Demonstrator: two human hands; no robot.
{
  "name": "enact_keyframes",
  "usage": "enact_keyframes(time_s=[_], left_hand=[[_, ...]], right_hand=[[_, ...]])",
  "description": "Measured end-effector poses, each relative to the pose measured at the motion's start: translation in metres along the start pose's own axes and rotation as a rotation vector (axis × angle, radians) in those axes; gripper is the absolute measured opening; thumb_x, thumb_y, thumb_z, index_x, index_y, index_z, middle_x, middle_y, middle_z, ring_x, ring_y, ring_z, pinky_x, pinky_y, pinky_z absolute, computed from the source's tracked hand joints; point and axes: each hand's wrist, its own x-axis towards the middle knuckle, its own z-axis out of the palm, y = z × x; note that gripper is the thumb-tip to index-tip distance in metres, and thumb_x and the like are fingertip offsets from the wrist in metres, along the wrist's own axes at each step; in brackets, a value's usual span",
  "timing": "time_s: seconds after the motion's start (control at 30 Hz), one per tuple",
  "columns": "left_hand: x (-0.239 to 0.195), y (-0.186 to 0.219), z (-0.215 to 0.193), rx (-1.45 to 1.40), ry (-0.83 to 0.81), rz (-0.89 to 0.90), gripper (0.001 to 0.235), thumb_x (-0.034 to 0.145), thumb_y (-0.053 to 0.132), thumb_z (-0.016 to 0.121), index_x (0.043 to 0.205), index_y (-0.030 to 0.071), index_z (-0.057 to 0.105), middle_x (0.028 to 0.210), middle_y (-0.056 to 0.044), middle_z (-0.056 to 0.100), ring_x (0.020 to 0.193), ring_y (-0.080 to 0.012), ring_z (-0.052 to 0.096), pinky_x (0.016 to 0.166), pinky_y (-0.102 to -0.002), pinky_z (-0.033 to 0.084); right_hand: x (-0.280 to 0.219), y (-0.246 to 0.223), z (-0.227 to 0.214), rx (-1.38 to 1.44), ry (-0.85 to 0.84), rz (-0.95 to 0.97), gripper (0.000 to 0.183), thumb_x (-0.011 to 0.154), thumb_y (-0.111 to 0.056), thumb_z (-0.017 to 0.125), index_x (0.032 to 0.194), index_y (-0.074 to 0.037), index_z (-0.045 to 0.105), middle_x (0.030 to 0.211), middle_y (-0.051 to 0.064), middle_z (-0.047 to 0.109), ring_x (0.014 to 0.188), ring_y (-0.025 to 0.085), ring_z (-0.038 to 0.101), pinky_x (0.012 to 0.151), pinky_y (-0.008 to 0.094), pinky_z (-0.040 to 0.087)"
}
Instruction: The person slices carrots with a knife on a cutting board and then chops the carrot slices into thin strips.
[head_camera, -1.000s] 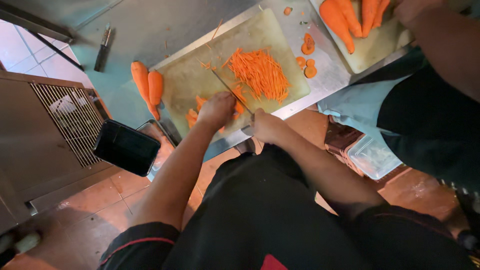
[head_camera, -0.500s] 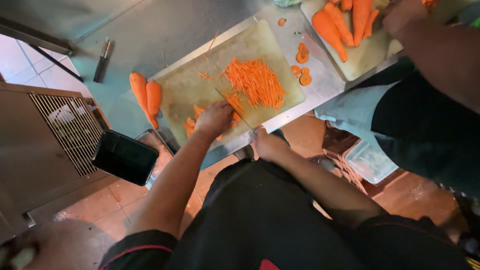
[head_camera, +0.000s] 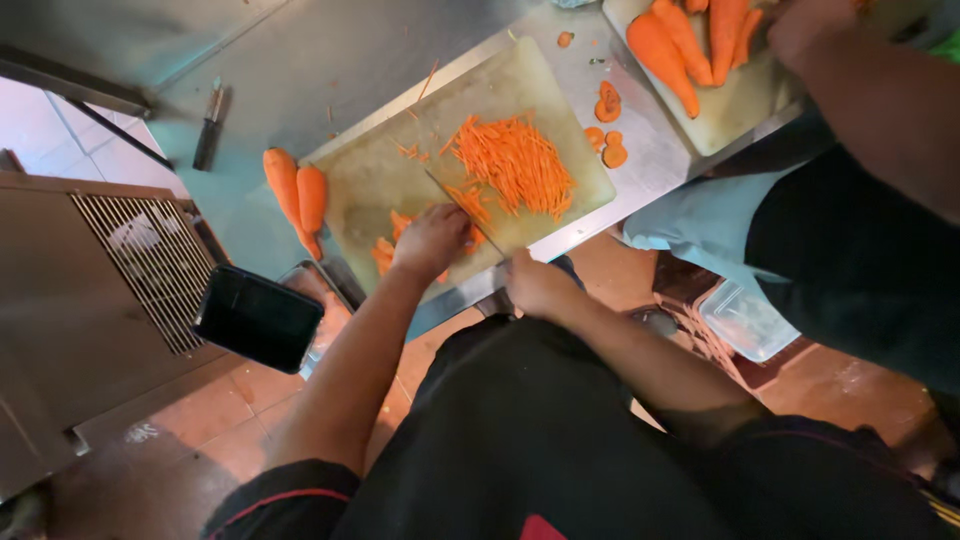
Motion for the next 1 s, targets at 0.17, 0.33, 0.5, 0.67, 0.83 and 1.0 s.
enact_keyframes(time_s=[0.17,0.33,0.5,0.67,0.83,1.0], left_hand=[[0.001,-0.008,0.008,-0.064,0.082,0.063,0.022,0.084,0.022,0.071,0.103,0.011,0.071,0.119,-0.006,0.067,0.117,-0.0302,0.060,0.095,-0.045,0.051],[0.002,-0.006,0.003,-0.018,0.017,-0.009,0.018,0.091,0.025,0.069,0.103,0.010,0.069,0.118,-0.006,0.066,0.119,-0.0293,0.060,0.096,-0.044,0.051],[0.001,-0.011,0.008,-0.014,0.033,0.041,0.025,0.086,0.028,0.071,0.103,0.011,0.069,0.116,-0.008,0.065,0.117,-0.0313,0.059,0.097,-0.044,0.051],[0.001,-0.006,0.004,-0.010,-0.016,-0.015,0.022,0.089,0.028,0.069,0.105,0.012,0.070,0.118,-0.006,0.065,0.119,-0.0303,0.059,0.097,-0.044,0.050],[0.000,-0.009,0.012,-0.041,0.052,0.072,0.029,0.087,0.028,0.070,0.111,0.013,0.071,0.125,-0.007,0.064,0.120,-0.0312,0.058,0.098,-0.045,0.048],[0.000,-0.006,0.006,-0.030,0.002,-0.033,0.026,0.089,0.027,0.069,0.110,0.012,0.070,0.127,-0.006,0.064,0.122,-0.0311,0.058,0.097,-0.045,0.049]], right_hand=[[-0.012,-0.011,-0.010,0.005,-0.019,0.140,0.042,0.102,-0.033,0.046,0.127,0.001,0.047,0.096,0.032,0.071,0.090,0.047,0.070,0.080,0.056,0.053],[-0.021,-0.014,-0.006,0.011,-0.016,0.048,0.041,0.100,-0.033,0.052,0.121,0.003,0.049,0.096,0.029,0.072,0.090,0.044,0.072,0.082,0.053,0.054],[-0.009,-0.010,-0.008,0.020,-0.067,0.141,0.043,0.101,-0.033,0.050,0.125,0.002,0.048,0.093,0.028,0.073,0.089,0.044,0.072,0.079,0.054,0.055],[-0.023,0.004,0.013,-0.058,0.014,-0.038,0.043,0.103,-0.032,0.049,0.121,0.007,0.049,0.089,0.029,0.072,0.081,0.043,0.074,0.074,0.054,0.055],[-0.003,-0.006,-0.007,0.017,0.008,0.029,0.046,0.098,-0.029,0.050,0.123,0.009,0.045,0.091,0.030,0.070,0.084,0.046,0.071,0.076,0.054,0.054],[-0.028,-0.012,-0.001,0.028,-0.006,0.079,0.039,0.097,-0.027,0.049,0.116,0.007,0.050,0.091,0.030,0.071,0.085,0.045,0.072,0.079,0.054,0.055]])
